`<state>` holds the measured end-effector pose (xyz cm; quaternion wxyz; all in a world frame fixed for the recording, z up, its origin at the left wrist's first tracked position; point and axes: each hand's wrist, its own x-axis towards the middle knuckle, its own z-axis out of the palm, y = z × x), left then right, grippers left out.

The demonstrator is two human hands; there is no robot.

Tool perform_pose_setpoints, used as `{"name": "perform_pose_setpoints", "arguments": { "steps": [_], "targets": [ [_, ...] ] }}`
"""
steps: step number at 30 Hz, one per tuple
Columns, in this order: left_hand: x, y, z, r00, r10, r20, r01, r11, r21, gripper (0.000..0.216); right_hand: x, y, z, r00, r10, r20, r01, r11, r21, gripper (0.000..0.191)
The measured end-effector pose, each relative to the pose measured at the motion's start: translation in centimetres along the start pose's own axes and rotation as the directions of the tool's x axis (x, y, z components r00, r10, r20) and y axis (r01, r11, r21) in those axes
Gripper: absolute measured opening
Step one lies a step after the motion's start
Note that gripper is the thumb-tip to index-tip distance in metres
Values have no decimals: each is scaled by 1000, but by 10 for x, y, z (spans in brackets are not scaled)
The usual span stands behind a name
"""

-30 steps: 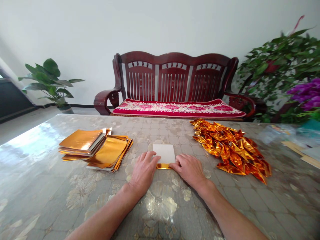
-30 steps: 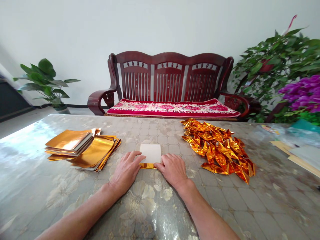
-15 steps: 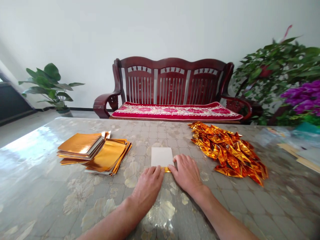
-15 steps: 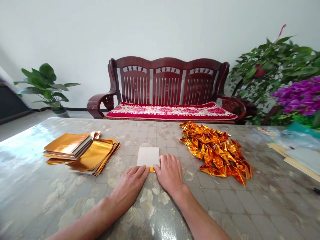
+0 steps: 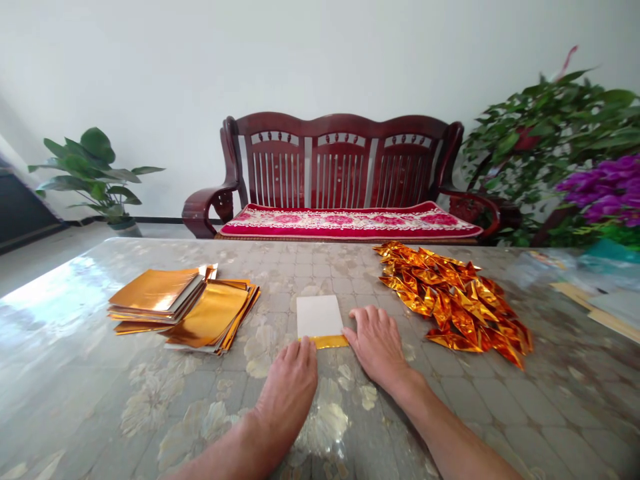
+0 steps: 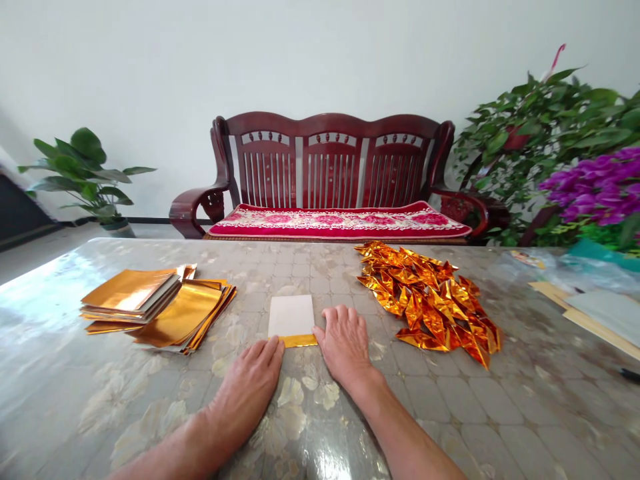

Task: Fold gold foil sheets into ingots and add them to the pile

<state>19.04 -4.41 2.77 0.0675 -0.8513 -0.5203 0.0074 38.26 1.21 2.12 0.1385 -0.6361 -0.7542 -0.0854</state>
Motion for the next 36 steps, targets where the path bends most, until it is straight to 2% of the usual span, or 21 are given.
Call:
{"name": "perform_pose_setpoints", "arguments": {
  "steps": [4, 7, 9, 15, 20, 24, 28, 31, 33, 35, 36],
  "targets": [
    [0, -1, -2, 999, -24, 29, 24, 1000, -14, 33, 2, 13, -1, 1000, 24, 7, -24, 994, 102, 14],
    [6, -2, -7, 998, -41, 52, 46, 994, -101, 32, 1, 14, -4, 999, 30, 26, -34, 982, 186, 24],
    [10, -2, -10, 996, -54, 73, 66, 982, -175, 35, 0, 9, -6, 1000, -3, 29, -3, 977, 215, 22],
    [10, 4, -10, 993, -71, 89, 98, 935, -341, 44, 1, -5, -4, 1000, -9, 5, 7, 972, 236, 20],
    [8, 8, -8, 994, -62, 85, 91, 915, -394, 45, 7, -4, 3, 998, 54, -37, -44, 974, 223, 17],
    [10, 10, -9, 997, -43, 65, 66, 903, -424, 44, 10, -3, 4, 997, 69, -32, -57, 955, 291, 8],
    [11, 10, -5, 999, -38, 4, 36, 883, -467, 41, 13, -4, 5, 994, 108, 0, -97, 892, 442, 7],
    [12, 7, -1, 996, -28, -85, -22, 848, -529, 39, 12, -5, 9, 990, 137, 42, -134, 781, 610, 5],
    [14, 4, 2, 981, -36, -190, -82, 815, -574, 36, 10, -6, 9, 985, 163, -47, -89, 729, 678, 5],
    [16, 0, 3, 934, -80, -349, -151, 797, -585, 35, 7, -6, 3, 948, 155, -278, 57, 776, 628, 11],
    [17, -3, 3, 891, -107, -442, -185, 803, -567, 37, 5, -7, -2, 903, 100, -418, 156, 830, 535, 14]
  ]
}}
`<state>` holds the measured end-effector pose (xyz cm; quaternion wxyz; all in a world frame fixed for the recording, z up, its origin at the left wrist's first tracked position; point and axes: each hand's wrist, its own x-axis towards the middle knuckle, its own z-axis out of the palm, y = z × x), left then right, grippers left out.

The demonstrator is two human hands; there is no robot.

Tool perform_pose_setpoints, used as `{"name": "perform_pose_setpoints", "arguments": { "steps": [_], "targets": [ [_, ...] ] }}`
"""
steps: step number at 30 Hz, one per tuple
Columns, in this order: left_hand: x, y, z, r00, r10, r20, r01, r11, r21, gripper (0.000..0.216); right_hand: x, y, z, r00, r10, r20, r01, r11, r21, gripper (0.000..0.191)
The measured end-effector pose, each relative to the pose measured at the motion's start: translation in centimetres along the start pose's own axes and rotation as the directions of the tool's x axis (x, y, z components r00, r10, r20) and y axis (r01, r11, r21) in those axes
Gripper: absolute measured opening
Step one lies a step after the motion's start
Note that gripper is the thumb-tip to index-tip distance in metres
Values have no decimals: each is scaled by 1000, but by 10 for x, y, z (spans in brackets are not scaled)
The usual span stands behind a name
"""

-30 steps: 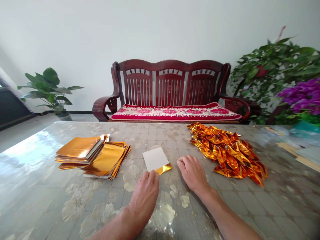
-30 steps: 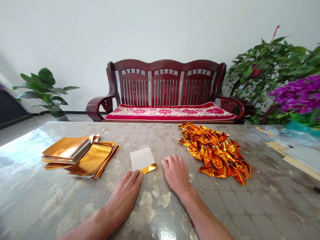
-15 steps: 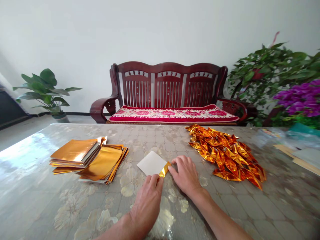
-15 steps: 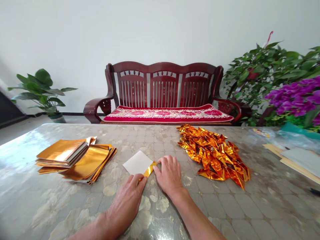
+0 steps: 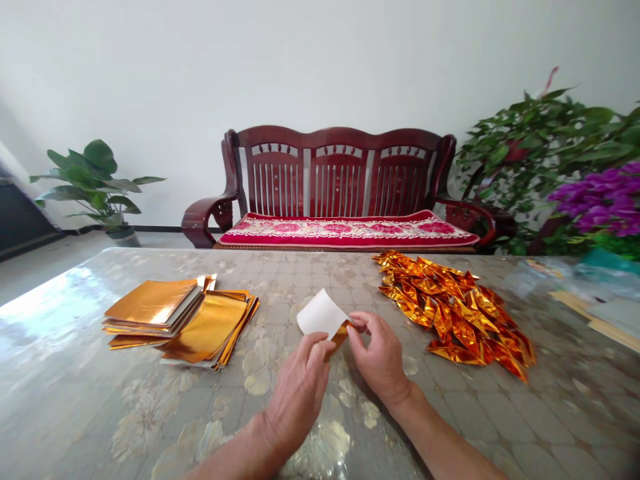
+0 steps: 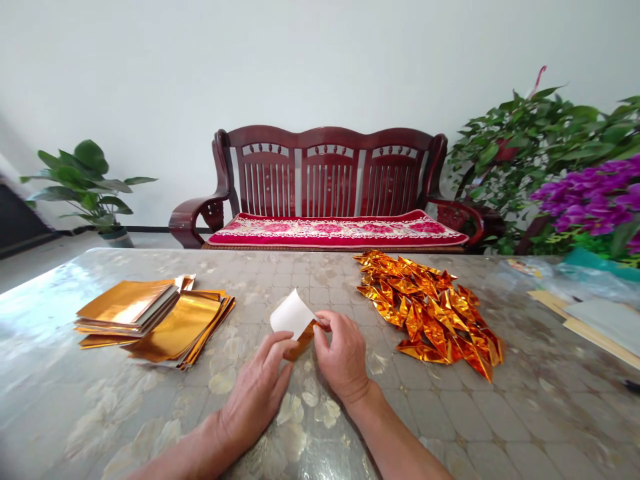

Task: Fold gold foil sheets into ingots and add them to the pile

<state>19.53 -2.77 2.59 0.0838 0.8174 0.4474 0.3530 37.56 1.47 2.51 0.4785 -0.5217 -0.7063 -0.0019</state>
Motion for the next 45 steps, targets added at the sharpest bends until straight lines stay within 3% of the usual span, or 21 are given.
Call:
{"name": "perform_pose_setpoints", "arguments": {
  "steps": [2, 4, 6, 9, 11, 14, 17, 19, 23, 28, 31, 37, 45],
  "targets": [
    [2, -4, -3, 979, 101, -179, -92, 994, 60, 45, 0, -8, -9, 958, -281, -55, 272, 953, -137, 17],
    [4, -7, -6, 936, 212, -282, -173, 972, 157, 50, -1, -17, -15, 892, -450, -41, 433, 878, -205, 24],
    [5, -8, -8, 907, 293, -303, -229, 946, 230, 50, -3, -24, -18, 850, -526, -19, 510, 832, -218, 25],
    [8, -9, -10, 922, 295, -249, -248, 947, 204, 48, -7, -29, -15, 823, -569, 8, 561, 810, -171, 24],
    [10, -11, -9, 947, 233, -222, -212, 971, 113, 41, -7, -29, -12, 832, -555, 18, 553, 825, -111, 24],
    [13, -20, -5, 972, 87, -218, -103, 993, -65, 17, -5, -23, -9, 888, -458, 36, 459, 887, -47, 21],
    [14, -32, 1, 976, -42, -212, -8, 973, -231, 13, -1, -13, -10, 930, -357, 86, 363, 929, -71, 17],
    [14, -39, 3, 978, -96, -184, 42, 959, -280, 12, 0, -5, -11, 930, -336, 150, 352, 931, -96, 9],
    [14, -42, 0, 989, -135, -67, 123, 979, -161, 8, -2, 4, -12, 895, -313, 316, 373, 916, -148, 6],
    [17, -33, -7, 994, -54, 100, 49, 998, 50, 12, -2, 4, -12, 870, -245, 428, 337, 929, -155, 6],
    [18, -31, -7, 981, -76, 177, 60, 994, 94, 14, -2, 4, -12, 863, -211, 459, 293, 949, -115, 9],
    [21, -33, -6, 967, -169, 191, 153, 984, 96, 21, -2, 10, -14, 878, -114, 466, 176, 980, -93, 23],
    [23, -39, -3, 956, -234, 178, 223, 972, 77, 21, -1, 14, -12, 891, -46, 452, 117, 985, -128, 18]
  ]
}}
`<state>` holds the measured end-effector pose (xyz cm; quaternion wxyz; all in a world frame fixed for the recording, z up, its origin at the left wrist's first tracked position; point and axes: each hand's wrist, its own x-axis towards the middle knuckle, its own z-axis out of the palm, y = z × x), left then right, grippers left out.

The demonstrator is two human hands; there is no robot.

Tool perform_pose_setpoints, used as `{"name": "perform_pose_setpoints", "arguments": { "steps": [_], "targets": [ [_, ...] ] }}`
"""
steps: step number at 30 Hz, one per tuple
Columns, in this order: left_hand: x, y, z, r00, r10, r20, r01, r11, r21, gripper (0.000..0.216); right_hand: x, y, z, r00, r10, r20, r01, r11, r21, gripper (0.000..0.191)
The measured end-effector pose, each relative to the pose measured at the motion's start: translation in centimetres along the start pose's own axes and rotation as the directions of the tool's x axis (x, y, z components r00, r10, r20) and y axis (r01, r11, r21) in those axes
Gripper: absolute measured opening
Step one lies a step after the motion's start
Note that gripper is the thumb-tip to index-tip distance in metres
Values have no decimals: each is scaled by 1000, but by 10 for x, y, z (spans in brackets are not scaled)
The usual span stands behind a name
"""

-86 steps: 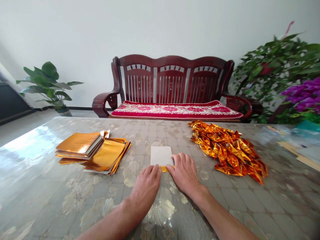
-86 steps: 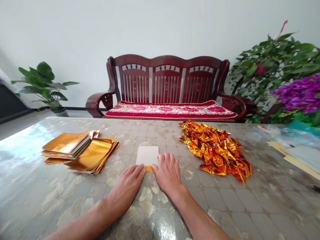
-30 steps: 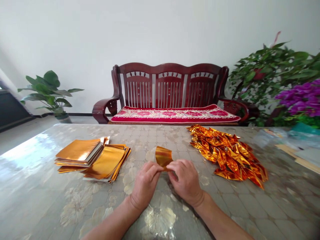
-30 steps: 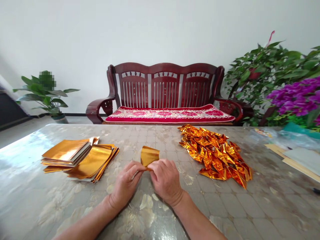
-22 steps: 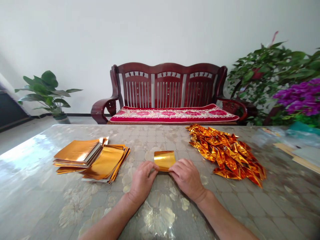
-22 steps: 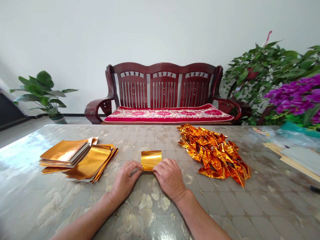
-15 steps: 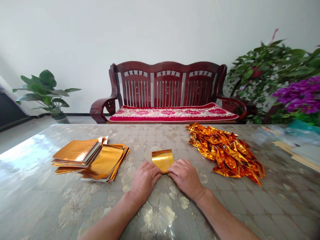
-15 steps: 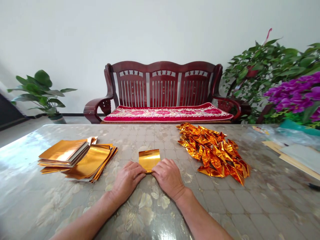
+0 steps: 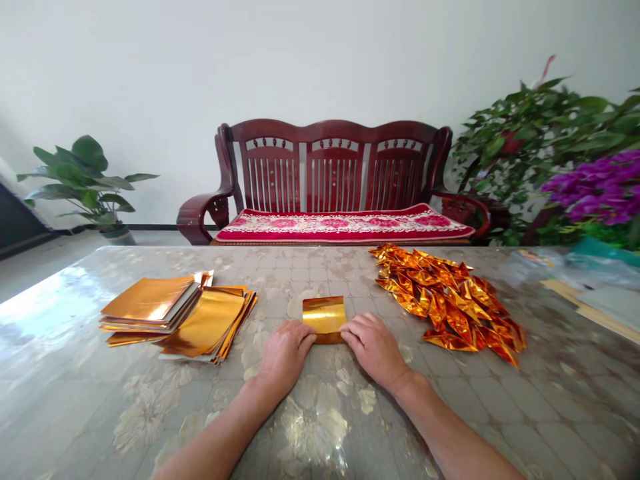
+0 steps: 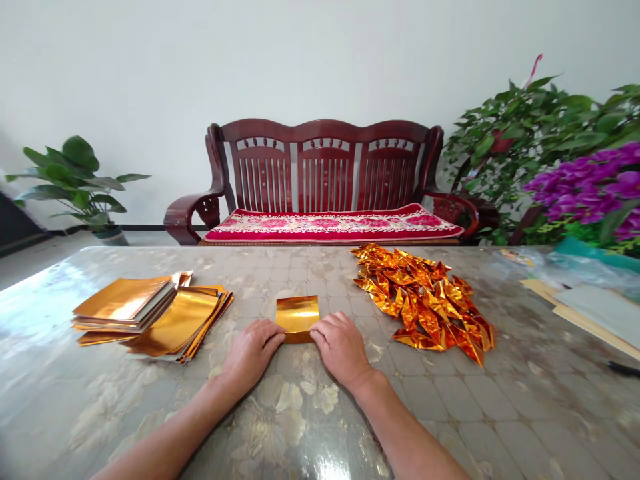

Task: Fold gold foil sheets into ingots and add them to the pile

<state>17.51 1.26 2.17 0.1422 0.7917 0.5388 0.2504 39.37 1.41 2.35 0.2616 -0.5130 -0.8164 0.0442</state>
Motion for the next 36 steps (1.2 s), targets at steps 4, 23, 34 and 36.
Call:
{"name": "perform_pose_setpoints", "arguments": {
  "steps": [4, 23, 34, 36],
  "targets": [
    [1, 0, -1, 999, -35, 7, 35, 999, -14, 19, 0, 0, 0, 1000, 11, -9, -11, 1000, 1, 15],
    [2, 8, -3, 991, -135, 6, 135, 991, 14, 18, 3, -2, 2, 1000, 25, -18, -26, 999, -38, 14],
    [2, 7, -2, 991, -130, 9, 130, 991, 34, 17, 3, -1, 3, 999, 36, -12, -36, 999, -37, 13],
    [2, 8, -2, 992, -125, 8, 125, 991, 37, 17, 4, -1, 2, 999, 45, -13, -46, 998, -40, 14]
  ]
}}
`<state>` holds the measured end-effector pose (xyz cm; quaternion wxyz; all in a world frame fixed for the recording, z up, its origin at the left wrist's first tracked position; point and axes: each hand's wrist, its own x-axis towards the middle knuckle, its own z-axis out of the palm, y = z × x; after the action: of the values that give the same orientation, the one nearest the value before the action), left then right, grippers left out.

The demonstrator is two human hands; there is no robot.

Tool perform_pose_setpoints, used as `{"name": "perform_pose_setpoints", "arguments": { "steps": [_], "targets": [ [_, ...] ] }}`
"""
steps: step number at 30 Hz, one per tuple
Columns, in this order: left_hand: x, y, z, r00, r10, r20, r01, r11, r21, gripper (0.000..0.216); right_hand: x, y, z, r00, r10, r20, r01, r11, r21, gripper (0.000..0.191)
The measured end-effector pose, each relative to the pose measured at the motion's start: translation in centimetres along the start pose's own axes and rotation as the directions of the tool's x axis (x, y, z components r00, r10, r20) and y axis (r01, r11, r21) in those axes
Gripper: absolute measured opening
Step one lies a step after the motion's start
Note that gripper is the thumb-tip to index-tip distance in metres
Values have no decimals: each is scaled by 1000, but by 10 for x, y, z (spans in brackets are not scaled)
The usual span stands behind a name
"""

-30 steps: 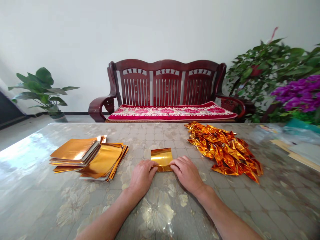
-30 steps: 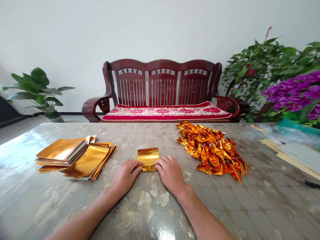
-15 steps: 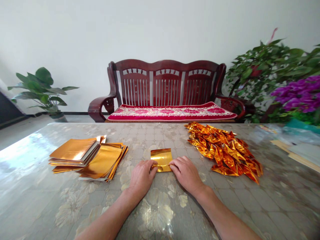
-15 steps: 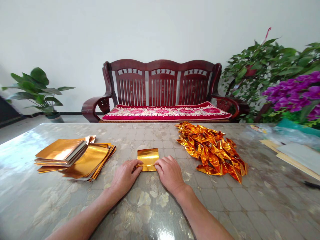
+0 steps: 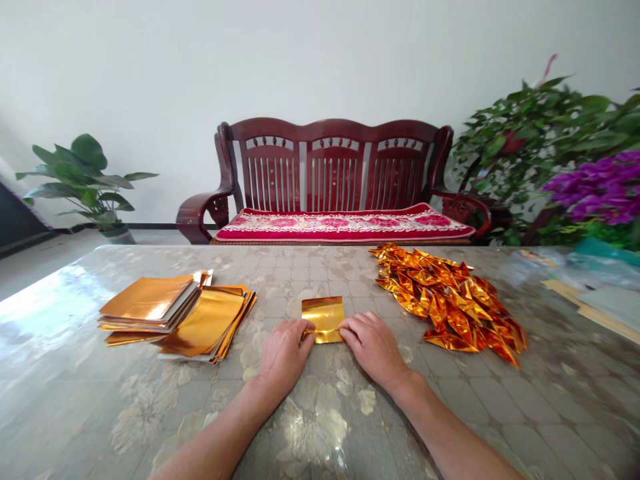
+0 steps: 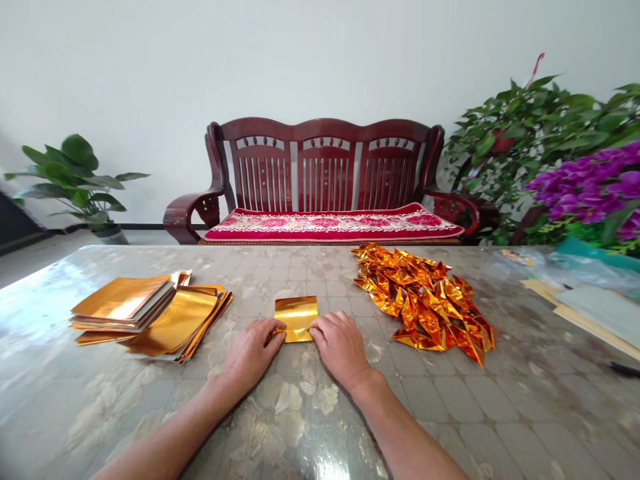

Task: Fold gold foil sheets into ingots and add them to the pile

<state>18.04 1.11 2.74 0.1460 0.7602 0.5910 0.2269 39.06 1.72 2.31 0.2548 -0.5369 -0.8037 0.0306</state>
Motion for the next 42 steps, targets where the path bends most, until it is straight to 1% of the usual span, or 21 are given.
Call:
{"name": "perform_pose_setpoints", "arguments": {
  "steps": [9, 16, 24, 31, 34, 36, 39, 42],
  "targets": [
    [0, 0, 1, 1000, 17, -8, -17, 1000, 26, 16, 3, 1, 1, 1000, 25, 12, -24, 999, -24, 12],
    [1, 4, -2, 999, -42, 30, 39, 994, 101, 17, 4, -1, 1, 998, 58, 32, -58, 998, -22, 8],
    [1, 5, -3, 998, -50, 37, 45, 991, 126, 18, 4, -2, 1, 997, 67, 35, -66, 997, -31, 7],
    [-1, 4, -2, 999, -19, 39, 12, 986, 169, 22, 5, -4, 3, 998, 58, 31, -56, 996, -71, 6],
    [-2, 3, -3, 999, 52, 10, -53, 977, 207, 28, 4, -6, 3, 997, 70, 30, -67, 993, -93, 4],
    [-3, 3, -3, 988, 152, 15, -151, 960, 234, 33, 4, -6, 2, 996, 79, 29, -75, 991, -113, 3],
    [-6, 4, -3, 951, 289, 109, -308, 921, 239, 32, 2, -6, 1, 997, 80, 21, -76, 984, -161, 4],
    [-10, 7, -2, 913, 347, 214, -396, 879, 267, 31, 1, -7, 0, 996, 83, 14, -78, 973, -219, 7]
  ]
}}
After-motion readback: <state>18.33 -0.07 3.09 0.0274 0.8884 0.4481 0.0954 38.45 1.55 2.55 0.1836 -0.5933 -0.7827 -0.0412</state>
